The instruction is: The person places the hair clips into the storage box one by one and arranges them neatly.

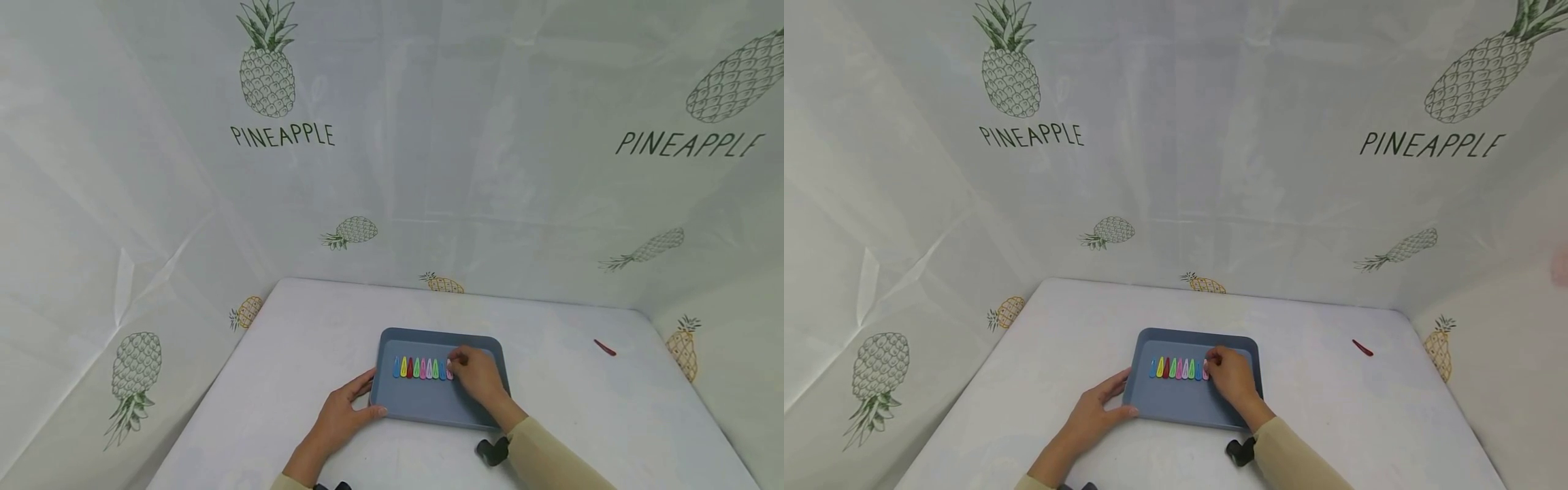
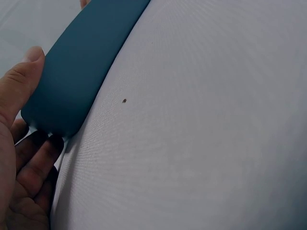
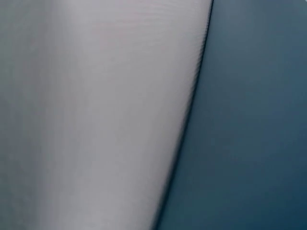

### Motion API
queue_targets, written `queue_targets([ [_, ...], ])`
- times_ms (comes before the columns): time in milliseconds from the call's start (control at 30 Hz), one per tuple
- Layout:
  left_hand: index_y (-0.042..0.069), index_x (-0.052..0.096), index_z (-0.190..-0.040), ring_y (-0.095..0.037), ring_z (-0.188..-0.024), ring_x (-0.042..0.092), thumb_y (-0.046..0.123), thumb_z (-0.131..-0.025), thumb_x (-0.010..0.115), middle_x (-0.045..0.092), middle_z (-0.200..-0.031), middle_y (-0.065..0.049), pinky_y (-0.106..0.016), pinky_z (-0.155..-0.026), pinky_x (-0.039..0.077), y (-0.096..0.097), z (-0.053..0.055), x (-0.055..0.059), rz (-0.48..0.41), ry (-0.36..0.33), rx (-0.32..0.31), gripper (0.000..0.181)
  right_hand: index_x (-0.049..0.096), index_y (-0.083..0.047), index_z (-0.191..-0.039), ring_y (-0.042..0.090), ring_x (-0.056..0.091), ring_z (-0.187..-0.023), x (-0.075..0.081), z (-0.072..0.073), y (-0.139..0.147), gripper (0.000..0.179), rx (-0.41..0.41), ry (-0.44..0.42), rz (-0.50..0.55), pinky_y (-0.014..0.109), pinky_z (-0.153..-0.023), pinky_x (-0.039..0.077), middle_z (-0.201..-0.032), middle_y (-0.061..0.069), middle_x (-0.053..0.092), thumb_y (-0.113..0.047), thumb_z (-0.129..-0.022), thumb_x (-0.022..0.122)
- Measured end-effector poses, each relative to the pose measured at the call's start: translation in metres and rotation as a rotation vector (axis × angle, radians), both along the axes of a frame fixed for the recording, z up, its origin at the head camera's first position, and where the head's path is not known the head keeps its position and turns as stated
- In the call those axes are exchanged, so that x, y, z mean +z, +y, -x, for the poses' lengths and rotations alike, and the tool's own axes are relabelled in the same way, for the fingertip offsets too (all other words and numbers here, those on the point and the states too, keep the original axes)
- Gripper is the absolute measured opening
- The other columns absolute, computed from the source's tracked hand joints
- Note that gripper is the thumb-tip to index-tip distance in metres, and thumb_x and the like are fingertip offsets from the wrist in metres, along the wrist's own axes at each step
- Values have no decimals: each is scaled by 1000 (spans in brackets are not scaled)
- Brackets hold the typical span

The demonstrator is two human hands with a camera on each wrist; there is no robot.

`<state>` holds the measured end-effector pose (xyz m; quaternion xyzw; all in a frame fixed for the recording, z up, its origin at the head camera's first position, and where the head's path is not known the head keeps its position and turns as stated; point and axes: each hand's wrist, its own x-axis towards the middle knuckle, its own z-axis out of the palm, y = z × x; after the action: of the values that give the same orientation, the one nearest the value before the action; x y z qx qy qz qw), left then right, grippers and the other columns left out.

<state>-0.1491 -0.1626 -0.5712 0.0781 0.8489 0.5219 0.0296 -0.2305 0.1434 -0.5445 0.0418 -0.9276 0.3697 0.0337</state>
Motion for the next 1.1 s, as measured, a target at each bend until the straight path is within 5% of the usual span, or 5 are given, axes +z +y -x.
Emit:
queue_targets([
  [433,23,50,-158,-34,-144,55,48,-87,85,65,-148,-6,-68,-121,35,-1,1,3,2,-2,-1,83,78,-9,-114,18,68,-93,3,0,4,22,19,0,72,43,-86,58,-101,3,76,-15,-93,80],
  [600,22,50,-158,-33,-143,56,49,-87,85,65,-147,-5,-67,-121,35,-1,1,1,8,1,-3,84,77,-9,-118,17,69,-93,7,2,11,25,23,-17,134,32,-76,58,-105,4,75,-16,-94,80],
  [800,22,51,-158,-34,-143,55,49,-86,85,66,-146,-5,-68,-120,35,0,0,1,8,6,-4,84,73,-4,-123,16,68,-83,30,3,26,28,61,-18,253,25,-63,58,-108,10,75,-12,-97,76],
  [1100,20,51,-158,-34,-144,55,46,-87,86,66,-147,-6,-68,-120,35,1,0,3,-4,0,-3,83,70,-8,-132,30,71,-110,58,3,70,33,49,158,135,27,-84,58,-121,13,75,-18,-101,73],
])
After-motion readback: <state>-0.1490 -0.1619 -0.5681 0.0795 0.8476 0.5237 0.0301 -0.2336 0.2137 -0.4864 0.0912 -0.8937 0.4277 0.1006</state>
